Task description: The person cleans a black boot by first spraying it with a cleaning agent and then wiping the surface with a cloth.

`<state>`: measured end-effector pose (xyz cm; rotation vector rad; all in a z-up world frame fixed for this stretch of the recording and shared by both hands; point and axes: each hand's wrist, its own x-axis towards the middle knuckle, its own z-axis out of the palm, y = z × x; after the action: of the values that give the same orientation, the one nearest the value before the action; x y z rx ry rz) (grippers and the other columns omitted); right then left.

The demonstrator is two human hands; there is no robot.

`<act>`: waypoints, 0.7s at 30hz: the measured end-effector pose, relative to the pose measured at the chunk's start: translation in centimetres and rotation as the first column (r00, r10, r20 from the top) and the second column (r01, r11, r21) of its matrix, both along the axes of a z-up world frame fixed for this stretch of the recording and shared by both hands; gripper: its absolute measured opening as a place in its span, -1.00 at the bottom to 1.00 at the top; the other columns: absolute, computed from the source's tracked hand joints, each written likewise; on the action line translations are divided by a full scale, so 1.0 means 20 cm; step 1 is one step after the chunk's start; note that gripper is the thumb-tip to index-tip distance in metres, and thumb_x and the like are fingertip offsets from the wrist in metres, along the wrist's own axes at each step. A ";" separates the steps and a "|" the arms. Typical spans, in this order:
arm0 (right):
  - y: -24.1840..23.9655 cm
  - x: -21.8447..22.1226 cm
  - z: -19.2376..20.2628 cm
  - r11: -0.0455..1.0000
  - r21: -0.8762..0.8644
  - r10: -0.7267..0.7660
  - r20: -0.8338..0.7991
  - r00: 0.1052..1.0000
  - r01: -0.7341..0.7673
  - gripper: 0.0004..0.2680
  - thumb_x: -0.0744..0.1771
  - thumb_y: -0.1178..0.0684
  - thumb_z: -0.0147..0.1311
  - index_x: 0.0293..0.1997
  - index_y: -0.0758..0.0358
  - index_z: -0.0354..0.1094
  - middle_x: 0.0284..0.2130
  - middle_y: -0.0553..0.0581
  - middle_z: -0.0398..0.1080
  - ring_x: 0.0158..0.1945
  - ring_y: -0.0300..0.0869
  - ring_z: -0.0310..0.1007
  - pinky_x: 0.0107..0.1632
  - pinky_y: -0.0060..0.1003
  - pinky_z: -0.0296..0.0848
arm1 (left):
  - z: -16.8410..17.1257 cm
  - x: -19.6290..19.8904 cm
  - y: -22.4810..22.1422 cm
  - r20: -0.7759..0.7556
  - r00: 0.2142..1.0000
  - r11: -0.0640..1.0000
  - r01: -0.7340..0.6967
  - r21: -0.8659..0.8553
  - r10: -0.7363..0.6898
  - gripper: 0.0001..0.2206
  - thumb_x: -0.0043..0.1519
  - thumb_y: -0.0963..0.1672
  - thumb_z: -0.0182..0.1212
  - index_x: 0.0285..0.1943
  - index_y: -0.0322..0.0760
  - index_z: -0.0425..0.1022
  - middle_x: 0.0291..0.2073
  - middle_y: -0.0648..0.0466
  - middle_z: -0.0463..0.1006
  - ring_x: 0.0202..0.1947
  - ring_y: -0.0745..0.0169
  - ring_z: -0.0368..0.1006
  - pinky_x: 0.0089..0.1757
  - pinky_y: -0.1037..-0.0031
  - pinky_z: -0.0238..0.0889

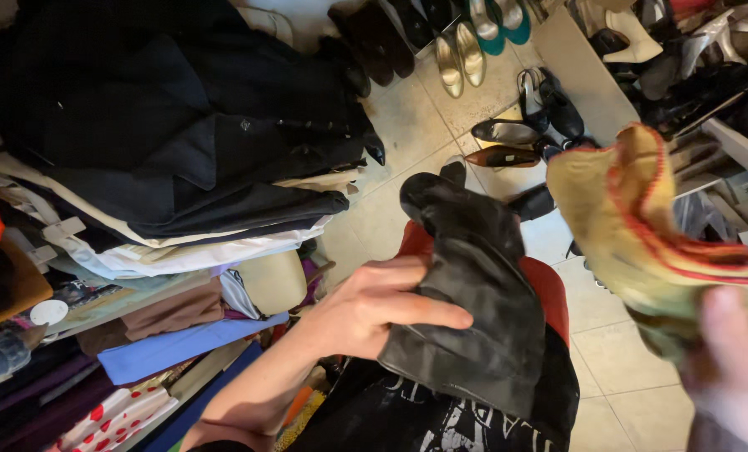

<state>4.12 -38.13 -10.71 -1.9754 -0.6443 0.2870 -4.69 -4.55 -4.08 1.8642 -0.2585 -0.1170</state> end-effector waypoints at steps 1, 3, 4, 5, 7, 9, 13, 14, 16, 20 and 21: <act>0.10 0.04 0.04 0.986 0.034 -0.142 -0.367 0.919 0.165 -0.69 0.40 0.29 -0.24 0.33 0.42 0.09 -0.14 0.26 0.28 -0.24 -0.21 0.19 -0.14 -0.40 0.23 | -0.01 -0.01 0.00 -0.005 1.000 0.999 0.031 -0.014 -0.031 -0.72 0.34 -0.02 0.14 0.18 -0.14 0.45 -0.32 0.01 0.37 -0.36 0.03 0.28 -0.25 0.38 0.20; 0.20 0.05 0.03 0.944 0.005 -0.238 -0.686 0.688 0.331 -0.73 0.41 0.17 -0.24 0.22 0.54 0.16 0.08 0.36 0.32 0.09 -0.03 0.33 0.17 -0.20 0.34 | -0.03 -0.02 -0.01 -0.011 0.998 0.998 0.062 -0.028 -0.063 -0.68 0.33 0.01 0.18 0.20 -0.10 0.43 -0.33 0.04 0.36 -0.38 0.06 0.26 -0.26 0.40 0.18; 0.21 0.02 -0.03 0.986 -0.033 -0.159 -0.522 0.838 0.166 -0.85 0.40 0.17 -0.18 0.02 0.42 0.24 -0.09 0.24 0.34 -0.07 -0.09 0.32 0.05 -0.22 0.31 | -0.04 -0.02 -0.02 -0.020 0.998 0.998 0.065 -0.016 -0.065 -0.67 0.32 0.02 0.17 0.20 -0.12 0.44 -0.34 0.04 0.33 -0.39 0.04 0.26 -0.26 0.40 0.18; 0.22 -0.01 -0.09 0.994 -0.106 -0.041 -0.346 0.937 0.004 -0.91 0.39 0.18 -0.12 -0.19 0.30 0.33 -0.27 0.12 0.37 -0.24 -0.14 0.31 -0.07 -0.23 0.28 | -0.04 -0.02 -0.02 -0.029 0.997 0.998 0.067 -0.005 -0.067 -0.65 0.32 0.03 0.16 0.20 -0.14 0.44 -0.36 0.03 0.29 -0.40 0.02 0.26 -0.26 0.41 0.19; 0.47 0.06 0.17 0.974 0.134 0.213 -0.292 0.932 -0.180 -0.89 0.37 0.19 -0.14 -0.17 0.32 0.34 -0.08 0.25 0.36 0.01 0.01 0.33 0.16 -0.11 0.27 | -0.04 0.02 -0.03 -0.038 0.999 0.999 0.018 -0.032 -0.019 -0.68 0.30 0.03 0.15 0.10 -0.18 0.45 -0.34 0.02 0.35 -0.39 0.03 0.30 -0.28 0.39 0.21; 0.53 0.05 0.20 0.861 0.355 0.445 -0.179 0.877 -0.365 -0.87 0.35 0.21 -0.16 -0.16 0.34 0.36 0.10 0.37 0.36 0.26 0.16 0.36 0.38 0.01 0.26 | -0.05 0.03 -0.03 -0.048 0.998 0.998 -0.034 -0.054 0.031 -0.70 0.29 0.03 0.13 0.00 -0.23 0.46 -0.33 0.00 0.40 -0.38 0.04 0.35 -0.30 0.37 0.22; 0.42 0.00 0.09 0.902 0.132 0.429 -0.189 0.883 -0.410 -0.86 0.31 0.24 -0.09 -0.13 0.33 0.38 0.03 0.25 0.41 0.14 0.05 0.43 0.22 -0.15 0.34 | -0.08 0.05 -0.04 -0.125 0.985 0.983 -0.136 -0.121 0.121 -0.72 0.28 0.04 0.17 -0.03 -0.15 0.49 -0.21 0.01 0.48 -0.33 0.18 0.48 -0.26 0.46 0.31; 0.45 0.01 0.13 0.908 0.198 0.416 -0.313 0.854 -0.370 -0.85 0.34 0.23 -0.16 -0.10 0.34 0.35 -0.02 0.20 0.42 0.07 -0.06 0.49 0.09 -0.29 0.39 | -0.08 0.06 -0.04 -0.144 0.984 0.978 -0.125 -0.167 0.101 -0.71 0.27 0.05 0.16 -0.06 -0.17 0.50 -0.19 -0.01 0.49 -0.29 0.14 0.52 -0.21 0.45 0.34; 0.57 -0.01 0.15 0.909 0.327 0.359 -0.302 0.883 -0.257 -0.89 0.36 0.21 -0.17 -0.19 0.36 0.32 -0.12 0.23 0.40 -0.05 -0.04 0.45 0.02 -0.24 0.38 | -0.12 0.07 -0.09 -0.118 0.990 0.987 -0.092 -0.133 0.076 -0.79 0.26 -0.02 0.18 -0.12 -0.20 0.47 -0.22 0.00 0.47 -0.30 0.11 0.47 -0.24 0.41 0.31; 0.61 -0.02 0.19 0.872 0.398 0.339 -0.072 0.938 -0.284 -0.81 0.38 0.13 -0.25 -0.12 0.43 0.30 -0.15 0.35 0.38 -0.08 0.17 0.41 0.08 0.05 0.41 | -0.08 0.16 -0.11 -0.083 0.994 0.995 -0.077 -0.059 0.072 -0.65 0.27 0.07 0.02 -0.35 -0.26 0.37 -0.46 0.06 0.27 -0.47 0.13 0.18 -0.39 0.40 0.03; 0.55 -0.05 0.14 0.873 0.398 0.335 -0.068 0.940 -0.282 -0.81 0.38 0.13 -0.25 -0.12 0.43 0.30 -0.15 0.35 0.38 -0.08 0.17 0.41 0.08 0.05 0.41 | -0.08 0.16 -0.10 -0.080 0.994 0.996 -0.073 -0.058 0.068 -0.65 0.27 0.07 0.02 -0.35 -0.26 0.37 -0.46 0.06 0.27 -0.47 0.13 0.18 -0.39 0.40 0.03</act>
<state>3.15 -27.09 -7.89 -1.4604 -0.8596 0.4504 -1.54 -6.51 -5.77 1.8020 -0.1405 -0.1319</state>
